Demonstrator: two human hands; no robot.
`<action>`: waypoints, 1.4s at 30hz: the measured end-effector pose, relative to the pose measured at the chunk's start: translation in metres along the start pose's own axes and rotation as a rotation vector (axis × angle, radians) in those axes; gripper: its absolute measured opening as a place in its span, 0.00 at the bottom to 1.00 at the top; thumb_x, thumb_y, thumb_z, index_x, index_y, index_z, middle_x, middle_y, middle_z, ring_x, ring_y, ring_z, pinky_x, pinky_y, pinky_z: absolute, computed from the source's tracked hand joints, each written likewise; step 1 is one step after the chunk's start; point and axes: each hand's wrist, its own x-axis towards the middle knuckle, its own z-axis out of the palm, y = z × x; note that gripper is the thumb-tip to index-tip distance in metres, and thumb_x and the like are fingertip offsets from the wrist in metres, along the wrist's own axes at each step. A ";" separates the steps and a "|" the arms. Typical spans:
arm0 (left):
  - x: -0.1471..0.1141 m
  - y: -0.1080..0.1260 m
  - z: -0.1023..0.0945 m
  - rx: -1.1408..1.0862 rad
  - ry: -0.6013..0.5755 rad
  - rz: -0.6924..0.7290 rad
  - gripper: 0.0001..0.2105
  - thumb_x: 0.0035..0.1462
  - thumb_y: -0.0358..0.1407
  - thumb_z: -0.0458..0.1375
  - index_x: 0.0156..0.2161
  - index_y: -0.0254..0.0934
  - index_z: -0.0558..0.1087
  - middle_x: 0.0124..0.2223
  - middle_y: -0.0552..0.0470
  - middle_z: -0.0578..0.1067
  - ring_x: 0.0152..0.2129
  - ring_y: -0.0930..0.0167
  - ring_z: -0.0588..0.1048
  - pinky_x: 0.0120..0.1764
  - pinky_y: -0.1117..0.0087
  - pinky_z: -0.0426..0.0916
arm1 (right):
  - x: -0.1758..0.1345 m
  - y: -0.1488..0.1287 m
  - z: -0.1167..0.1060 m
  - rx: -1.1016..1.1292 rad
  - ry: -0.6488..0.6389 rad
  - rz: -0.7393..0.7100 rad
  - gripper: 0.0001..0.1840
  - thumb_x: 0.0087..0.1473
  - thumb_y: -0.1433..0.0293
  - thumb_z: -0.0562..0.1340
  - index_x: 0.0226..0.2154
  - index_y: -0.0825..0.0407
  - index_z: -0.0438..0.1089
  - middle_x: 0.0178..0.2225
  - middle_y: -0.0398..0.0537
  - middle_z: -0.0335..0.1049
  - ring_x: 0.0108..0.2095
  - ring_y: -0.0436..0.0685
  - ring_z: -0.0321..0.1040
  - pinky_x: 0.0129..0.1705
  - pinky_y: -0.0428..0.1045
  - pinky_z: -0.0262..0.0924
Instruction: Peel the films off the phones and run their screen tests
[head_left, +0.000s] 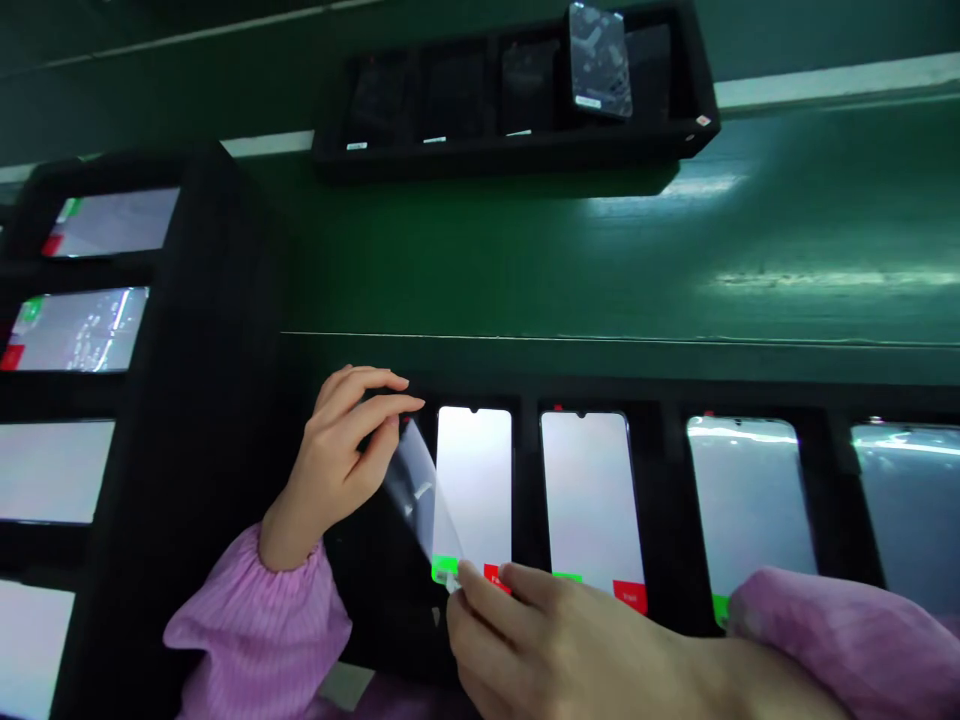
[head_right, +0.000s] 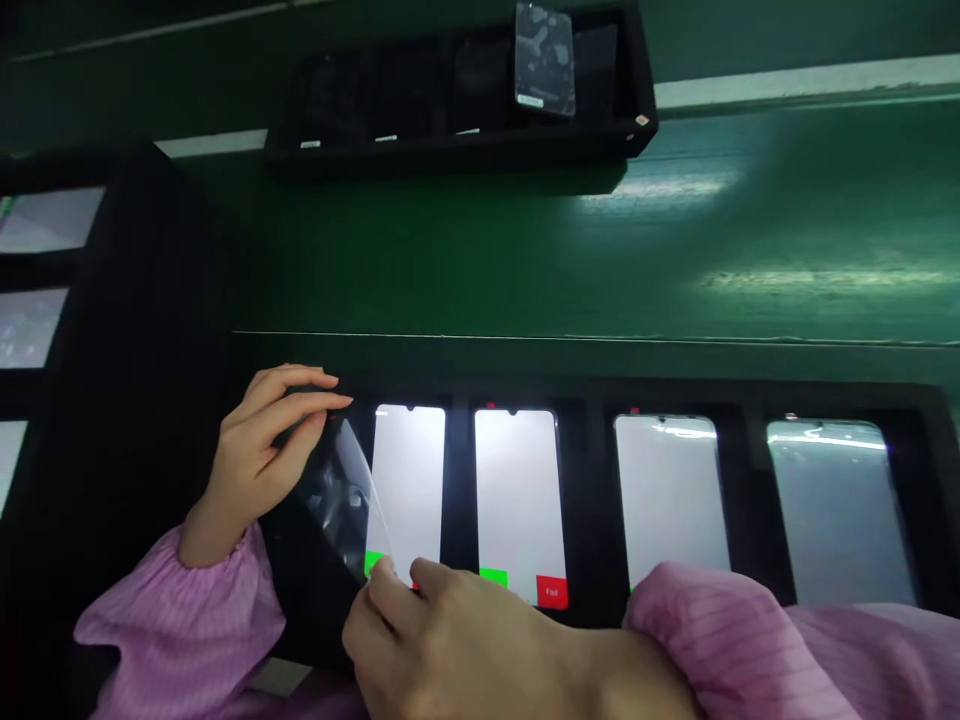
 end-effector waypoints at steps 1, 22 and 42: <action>-0.001 -0.002 -0.001 -0.004 0.011 -0.017 0.13 0.66 0.22 0.56 0.47 0.39 0.80 0.50 0.49 0.78 0.52 0.67 0.75 0.58 0.57 0.71 | 0.000 -0.001 0.001 0.010 -0.017 -0.013 0.06 0.65 0.69 0.63 0.39 0.53 0.77 0.45 0.53 0.76 0.41 0.57 0.70 0.36 0.52 0.65; -0.006 -0.006 -0.003 -0.116 -0.258 -0.051 0.20 0.60 0.29 0.51 0.53 0.45 0.77 0.63 0.49 0.70 0.61 0.58 0.67 0.63 0.50 0.64 | -0.003 -0.008 -0.003 -0.051 0.065 0.094 0.14 0.63 0.73 0.59 0.43 0.58 0.81 0.46 0.58 0.79 0.49 0.67 0.76 0.49 0.55 0.73; 0.001 -0.020 0.031 0.001 -0.150 -0.034 0.20 0.56 0.29 0.52 0.48 0.45 0.81 0.62 0.51 0.73 0.60 0.57 0.66 0.63 0.46 0.61 | 0.003 0.084 -0.046 0.694 0.392 0.816 0.03 0.63 0.70 0.69 0.36 0.51 0.77 0.32 0.40 0.76 0.30 0.47 0.70 0.30 0.46 0.65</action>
